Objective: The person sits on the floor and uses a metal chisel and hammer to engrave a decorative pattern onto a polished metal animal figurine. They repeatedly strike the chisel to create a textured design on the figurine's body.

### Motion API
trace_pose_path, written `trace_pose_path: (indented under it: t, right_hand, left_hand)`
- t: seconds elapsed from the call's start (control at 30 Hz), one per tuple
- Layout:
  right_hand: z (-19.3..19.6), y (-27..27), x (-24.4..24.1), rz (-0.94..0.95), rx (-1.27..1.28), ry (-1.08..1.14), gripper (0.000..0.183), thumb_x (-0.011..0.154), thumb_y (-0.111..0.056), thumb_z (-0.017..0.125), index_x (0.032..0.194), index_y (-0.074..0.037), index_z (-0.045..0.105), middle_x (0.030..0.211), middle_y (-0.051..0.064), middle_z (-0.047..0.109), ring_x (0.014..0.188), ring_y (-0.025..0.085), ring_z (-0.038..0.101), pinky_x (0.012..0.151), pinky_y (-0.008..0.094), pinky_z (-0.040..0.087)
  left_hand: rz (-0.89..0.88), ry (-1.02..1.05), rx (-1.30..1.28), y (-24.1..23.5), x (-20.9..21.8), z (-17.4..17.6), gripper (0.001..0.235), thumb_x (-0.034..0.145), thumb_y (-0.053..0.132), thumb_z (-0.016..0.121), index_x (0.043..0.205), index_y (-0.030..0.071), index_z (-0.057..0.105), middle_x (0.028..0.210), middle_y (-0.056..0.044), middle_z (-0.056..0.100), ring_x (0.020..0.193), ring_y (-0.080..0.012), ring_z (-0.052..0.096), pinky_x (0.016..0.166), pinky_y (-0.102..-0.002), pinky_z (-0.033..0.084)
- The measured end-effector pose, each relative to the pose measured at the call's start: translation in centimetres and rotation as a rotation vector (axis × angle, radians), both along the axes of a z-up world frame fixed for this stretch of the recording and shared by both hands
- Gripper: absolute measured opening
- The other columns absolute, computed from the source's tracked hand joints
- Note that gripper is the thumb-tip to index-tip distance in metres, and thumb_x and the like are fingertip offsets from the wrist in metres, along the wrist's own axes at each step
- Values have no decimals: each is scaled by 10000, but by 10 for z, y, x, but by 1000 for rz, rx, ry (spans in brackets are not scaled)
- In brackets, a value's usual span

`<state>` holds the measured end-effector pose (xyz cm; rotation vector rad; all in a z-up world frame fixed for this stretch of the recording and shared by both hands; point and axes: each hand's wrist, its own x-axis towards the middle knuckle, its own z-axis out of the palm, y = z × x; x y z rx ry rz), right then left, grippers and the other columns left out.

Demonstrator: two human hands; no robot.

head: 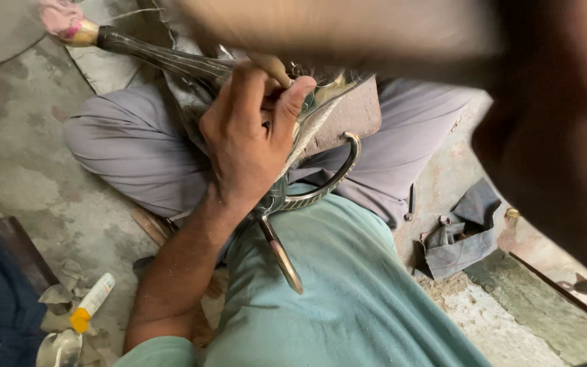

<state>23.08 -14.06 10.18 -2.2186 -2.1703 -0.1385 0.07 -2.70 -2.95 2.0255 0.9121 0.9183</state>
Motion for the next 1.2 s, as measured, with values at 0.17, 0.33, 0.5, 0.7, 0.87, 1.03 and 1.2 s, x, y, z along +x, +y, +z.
trace_pose_path:
  t: [0.17,0.33,0.5,0.7,0.87,1.03,1.2]
  right_hand:
    - [8,9,-1,40,-15,-30,461,867,99,644,1309,15,546,1077,199,641,890,310,635,713,362,524]
    - [14,20,2,62,-13,-35,431,883,109,654,1297,27,565,1091,206,646,924,322,644,749,375,533]
    - [24,43,-3,115,-16,-1,401,899,119,664,1284,39,584,1104,213,651,958,333,653,784,387,541]
    - [37,53,-13,157,-49,122,383,907,119,682,1273,44,593,1132,232,654,1003,351,666,822,418,554]
    - [37,43,-12,111,-43,66,403,909,126,680,1280,22,563,1119,217,653,987,342,665,823,411,554]
    - [34,29,-2,74,-41,18,425,911,133,678,1287,-1,534,1106,202,653,972,334,665,824,405,554]
    - [29,18,7,45,-32,-12,450,912,141,676,1295,-23,505,1092,187,652,956,326,664,825,398,554]
  left_hand:
    - [56,-100,-41,-3,0,-5,296,1092,231,727,1156,-7,564,1006,-68,668,763,-106,693,625,-219,588]
    - [39,-117,-23,-5,6,-8,252,1093,151,761,1129,31,543,992,-32,643,718,-79,660,573,-186,569]
    - [77,-101,-10,-10,7,-16,274,1099,176,757,1127,29,527,1018,-67,641,765,-113,683,599,-208,581]
    - [51,19,38,-14,-2,-24,287,1073,227,757,1134,18,569,997,-106,666,827,-249,709,678,-360,591]
    - [3,98,159,-5,-3,-28,266,1032,228,798,1089,49,610,945,-110,672,798,-327,693,686,-429,560]
    - [-155,44,94,7,2,-12,264,1118,255,747,1165,78,557,942,-50,670,810,-232,717,681,-352,593]
    - [-290,115,173,23,8,7,376,1073,249,748,1312,46,540,873,-81,601,706,-229,659,606,-351,561]
